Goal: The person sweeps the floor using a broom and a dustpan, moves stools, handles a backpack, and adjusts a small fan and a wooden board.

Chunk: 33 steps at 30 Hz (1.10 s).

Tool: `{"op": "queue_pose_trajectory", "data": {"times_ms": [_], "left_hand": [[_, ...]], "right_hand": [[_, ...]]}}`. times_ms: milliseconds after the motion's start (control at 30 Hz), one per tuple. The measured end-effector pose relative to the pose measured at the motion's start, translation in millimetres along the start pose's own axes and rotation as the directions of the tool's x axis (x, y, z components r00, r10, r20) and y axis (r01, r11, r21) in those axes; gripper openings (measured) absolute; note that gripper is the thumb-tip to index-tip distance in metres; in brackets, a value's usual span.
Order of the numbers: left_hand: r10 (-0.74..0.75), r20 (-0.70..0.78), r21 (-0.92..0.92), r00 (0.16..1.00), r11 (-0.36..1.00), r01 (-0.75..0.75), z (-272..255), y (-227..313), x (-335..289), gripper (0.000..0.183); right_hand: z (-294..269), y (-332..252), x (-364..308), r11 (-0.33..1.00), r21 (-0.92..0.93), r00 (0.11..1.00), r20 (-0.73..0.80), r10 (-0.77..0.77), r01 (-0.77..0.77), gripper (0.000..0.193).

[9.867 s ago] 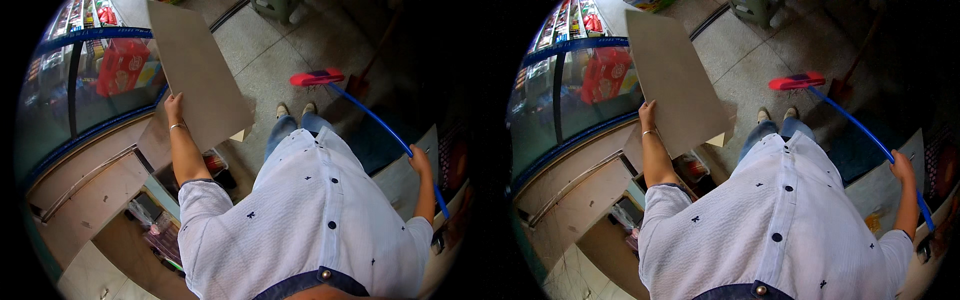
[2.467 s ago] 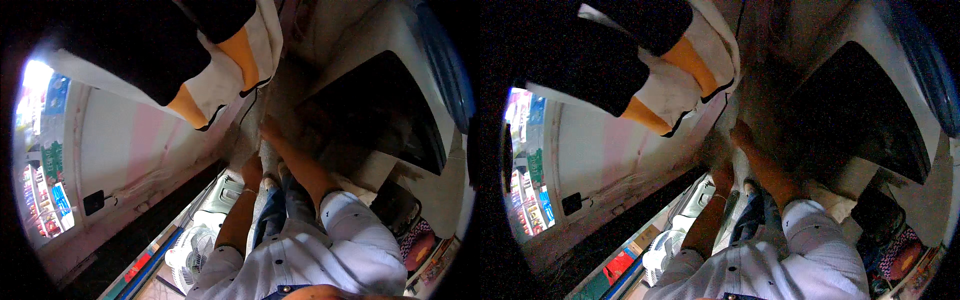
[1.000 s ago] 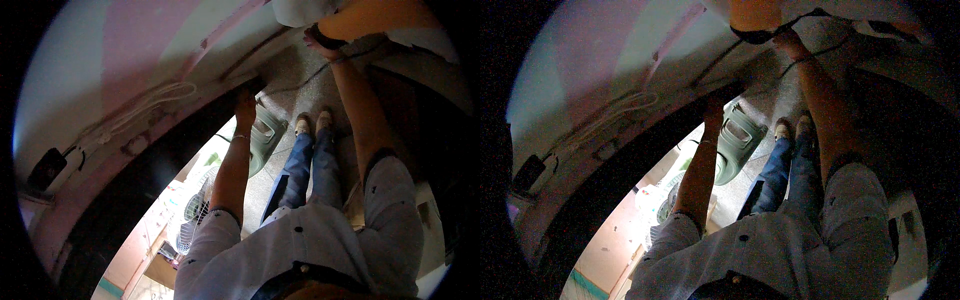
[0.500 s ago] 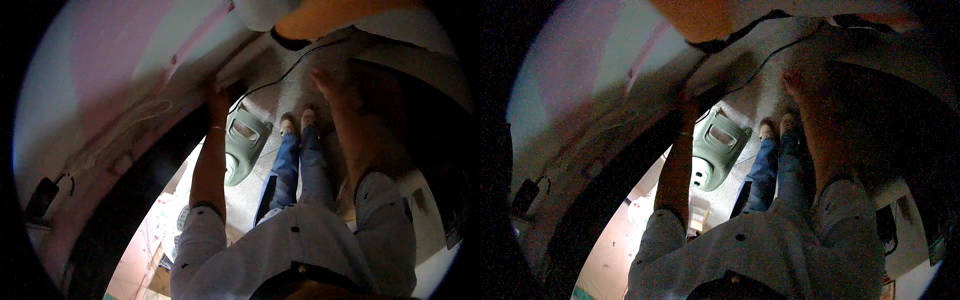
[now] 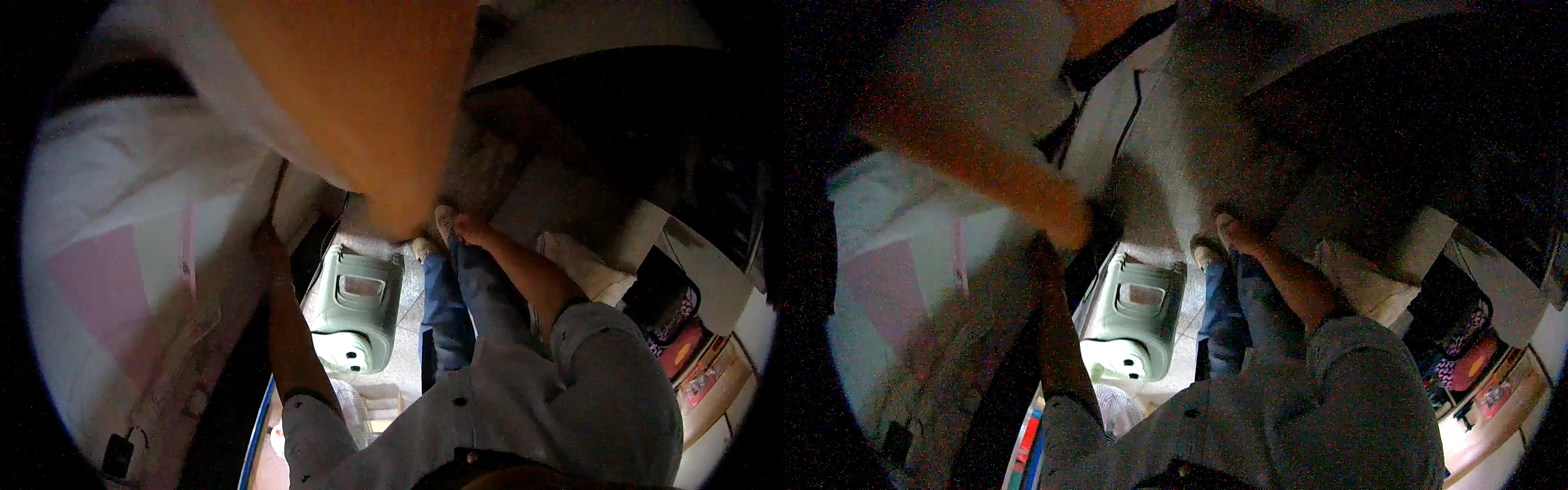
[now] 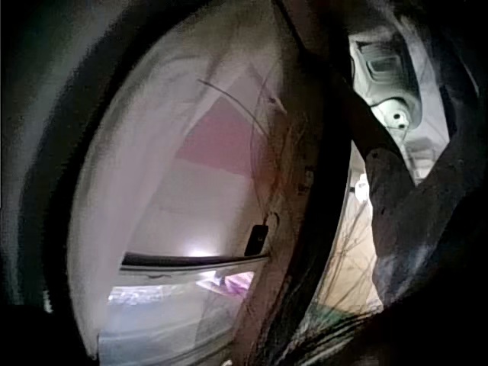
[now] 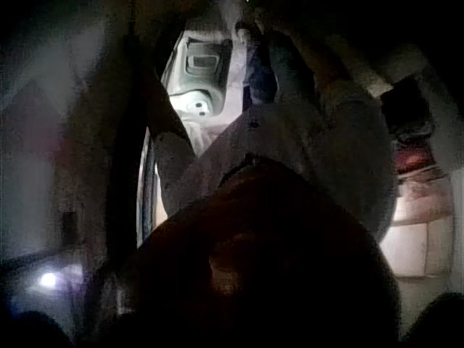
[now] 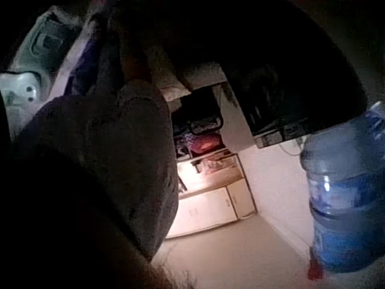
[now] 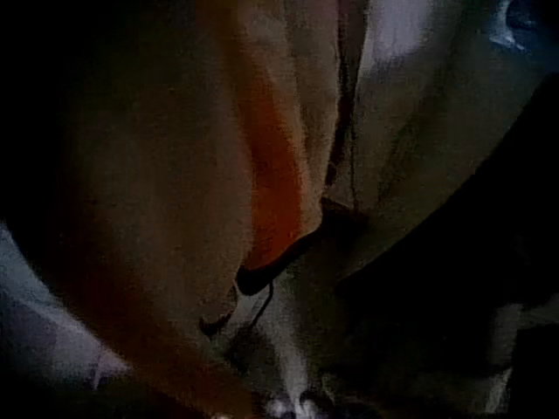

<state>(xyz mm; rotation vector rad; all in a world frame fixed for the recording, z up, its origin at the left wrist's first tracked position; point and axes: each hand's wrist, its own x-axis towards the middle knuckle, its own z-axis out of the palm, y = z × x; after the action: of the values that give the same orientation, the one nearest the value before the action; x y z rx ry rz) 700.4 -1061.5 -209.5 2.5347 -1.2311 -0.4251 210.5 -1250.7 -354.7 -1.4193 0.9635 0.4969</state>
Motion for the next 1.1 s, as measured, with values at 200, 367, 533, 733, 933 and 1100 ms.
{"op": "queue_pose_trajectory", "data": {"times_ms": [200, 367, 533, 733, 933, 1100], "left_hand": [[0.079, 0.006, 0.344, 0.997, 0.936, -0.076, -9, 57, 15, 0.029], [-0.106, 0.066, 0.698, 0.992, 0.715, 0.030, 15, 37, -9, 0.030], [0.097, -0.079, 0.754, 0.992, 0.657, -0.005, 9, 38, -19, 0.033], [-0.147, -0.208, 0.264, 0.967, 0.944, 0.200, -21, 107, -3, 0.036], [-0.201, -0.167, 0.194, 0.965, 0.953, 0.232, -15, 101, -2, 0.036], [-0.235, -0.267, 0.330, 0.935, 0.889, 0.317, 7, 75, -10, 0.036]], "right_hand": [[7, 20, -12, 0.985, -0.063, 0.974, -0.147, -0.170, 0.163, 0.020], [-20, -26, -36, 1.000, -0.006, 0.995, -0.096, 0.025, -0.026, 0.022], [-13, 17, -31, 0.887, 0.460, 0.992, -0.079, 0.094, -0.047, 0.027], [-17, 10, -36, 0.798, 0.588, 0.988, -0.140, -0.059, 0.131, 0.032], [-27, -10, -39, 0.941, 0.336, 0.991, -0.114, 0.076, -0.034, 0.034], [-28, -24, -38, 0.992, 0.097, 0.989, -0.115, 0.088, -0.077, 0.033]]}}
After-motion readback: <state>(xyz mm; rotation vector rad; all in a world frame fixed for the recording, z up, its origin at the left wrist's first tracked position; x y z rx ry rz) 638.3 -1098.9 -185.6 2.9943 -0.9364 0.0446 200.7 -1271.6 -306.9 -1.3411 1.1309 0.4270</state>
